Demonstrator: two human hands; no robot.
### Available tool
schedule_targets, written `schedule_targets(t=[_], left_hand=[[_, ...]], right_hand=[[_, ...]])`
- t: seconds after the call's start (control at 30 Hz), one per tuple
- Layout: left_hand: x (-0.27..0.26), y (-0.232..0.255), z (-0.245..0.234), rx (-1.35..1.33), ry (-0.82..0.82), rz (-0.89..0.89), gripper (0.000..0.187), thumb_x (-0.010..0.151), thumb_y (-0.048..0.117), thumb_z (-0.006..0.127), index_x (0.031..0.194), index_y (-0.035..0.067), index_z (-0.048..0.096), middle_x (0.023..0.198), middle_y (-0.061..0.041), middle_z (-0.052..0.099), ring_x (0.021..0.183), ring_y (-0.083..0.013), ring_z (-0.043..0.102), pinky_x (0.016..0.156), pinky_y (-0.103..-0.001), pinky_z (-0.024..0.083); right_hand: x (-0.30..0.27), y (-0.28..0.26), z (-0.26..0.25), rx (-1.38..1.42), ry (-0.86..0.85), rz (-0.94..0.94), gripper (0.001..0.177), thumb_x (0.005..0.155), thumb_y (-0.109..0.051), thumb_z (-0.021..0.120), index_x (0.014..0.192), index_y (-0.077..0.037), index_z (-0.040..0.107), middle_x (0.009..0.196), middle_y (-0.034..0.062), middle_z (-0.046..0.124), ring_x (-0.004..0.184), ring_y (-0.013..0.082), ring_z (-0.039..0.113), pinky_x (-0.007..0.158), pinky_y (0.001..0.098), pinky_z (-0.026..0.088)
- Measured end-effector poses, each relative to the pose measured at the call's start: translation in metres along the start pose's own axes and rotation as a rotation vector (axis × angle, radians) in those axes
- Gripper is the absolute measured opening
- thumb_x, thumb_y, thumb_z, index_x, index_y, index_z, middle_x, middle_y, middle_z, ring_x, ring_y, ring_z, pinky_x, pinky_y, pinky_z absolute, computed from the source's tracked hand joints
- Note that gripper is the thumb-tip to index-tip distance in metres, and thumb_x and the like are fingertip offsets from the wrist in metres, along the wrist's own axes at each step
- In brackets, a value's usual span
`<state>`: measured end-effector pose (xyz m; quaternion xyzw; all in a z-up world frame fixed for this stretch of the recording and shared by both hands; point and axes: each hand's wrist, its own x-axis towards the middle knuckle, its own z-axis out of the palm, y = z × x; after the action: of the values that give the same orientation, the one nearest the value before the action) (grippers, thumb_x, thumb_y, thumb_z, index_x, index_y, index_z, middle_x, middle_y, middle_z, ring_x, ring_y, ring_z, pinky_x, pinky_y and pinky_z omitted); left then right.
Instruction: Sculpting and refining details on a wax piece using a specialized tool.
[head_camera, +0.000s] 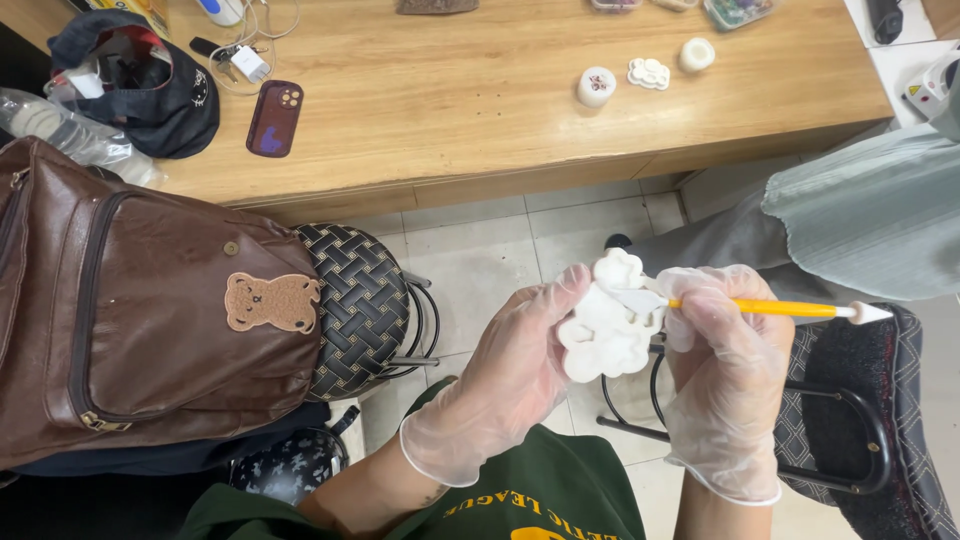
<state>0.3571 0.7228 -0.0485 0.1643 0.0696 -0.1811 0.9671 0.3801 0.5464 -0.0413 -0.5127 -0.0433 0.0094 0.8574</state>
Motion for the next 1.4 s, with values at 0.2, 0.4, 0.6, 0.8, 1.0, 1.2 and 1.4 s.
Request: schedule_targets(t=[0.2,0.4,0.6,0.8,1.0,1.2,1.4], left_hand=[[-0.001,-0.006,-0.01,0.047,-0.063,0.021,0.049,0.112,0.031,0.052,0.135,-0.012,0.057,0.119,-0.017,0.069,0.107,-0.0238,0.068,0.096,-0.04,0.057],[-0.004,-0.012,-0.008,0.057,-0.047,0.039,0.049,0.111,0.031,0.055,0.135,-0.011,0.057,0.118,-0.017,0.069,0.106,-0.0236,0.069,0.094,-0.04,0.057],[-0.007,-0.018,-0.009,0.042,-0.031,0.021,0.048,0.112,0.029,0.053,0.135,-0.012,0.055,0.12,-0.018,0.068,0.107,-0.0246,0.068,0.094,-0.04,0.057],[-0.012,-0.019,-0.003,0.033,-0.02,0.007,0.049,0.113,0.028,0.05,0.138,-0.013,0.054,0.123,-0.021,0.067,0.108,-0.0268,0.068,0.094,-0.042,0.057],[-0.011,-0.017,-0.001,-0.039,-0.052,-0.002,0.051,0.112,0.03,0.041,0.144,-0.01,0.045,0.131,-0.024,0.063,0.117,-0.0319,0.067,0.1,-0.044,0.056],[-0.011,-0.017,-0.003,-0.035,-0.045,0.011,0.049,0.111,0.033,0.042,0.141,-0.005,0.049,0.13,-0.018,0.064,0.114,-0.0233,0.063,0.102,-0.037,0.052],[-0.012,-0.02,-0.019,-0.009,-0.026,-0.049,0.043,0.107,0.04,0.055,0.133,0.006,0.056,0.113,0.0,0.062,0.102,-0.0102,0.056,0.089,-0.028,0.045]], right_hand=[[-0.001,-0.006,0.012,-0.113,0.107,0.026,0.008,0.092,-0.006,0.068,0.093,-0.001,0.061,0.091,0.0094,0.066,0.074,0.0109,0.053,0.07,0.024,0.043],[-0.007,-0.006,0.005,-0.097,0.108,0.042,0.008,0.095,-0.005,0.069,0.094,0.0,0.062,0.088,0.0075,0.063,0.076,0.0108,0.053,0.074,0.0242,0.045],[-0.013,-0.005,-0.005,-0.053,0.099,0.08,0.012,0.098,-0.008,0.07,0.099,0.004,0.066,0.084,0.0067,0.063,0.072,0.0104,0.052,0.069,0.0219,0.042],[-0.017,-0.006,-0.01,0.015,0.091,0.062,0.01,0.097,-0.007,0.07,0.1,0.002,0.067,0.095,0.0107,0.07,0.075,0.0114,0.057,0.072,0.0215,0.046],[-0.022,-0.021,0.002,0.018,0.093,-0.274,0.025,0.107,-0.02,0.069,0.092,0.001,0.069,0.094,0.0119,0.071,0.089,0.0169,0.068,0.089,0.0268,0.057],[-0.045,-0.044,0.037,-0.686,0.281,-0.243,0.021,0.106,-0.017,0.065,0.111,0.001,0.075,0.09,0.0053,0.065,0.07,0.0112,0.048,0.065,0.0227,0.037],[-0.034,-0.029,0.042,-1.342,-0.107,-0.365,0.037,0.077,-0.003,0.082,0.113,-0.006,0.077,0.079,0.0048,0.063,0.068,0.0152,0.061,0.062,0.0294,0.048]])
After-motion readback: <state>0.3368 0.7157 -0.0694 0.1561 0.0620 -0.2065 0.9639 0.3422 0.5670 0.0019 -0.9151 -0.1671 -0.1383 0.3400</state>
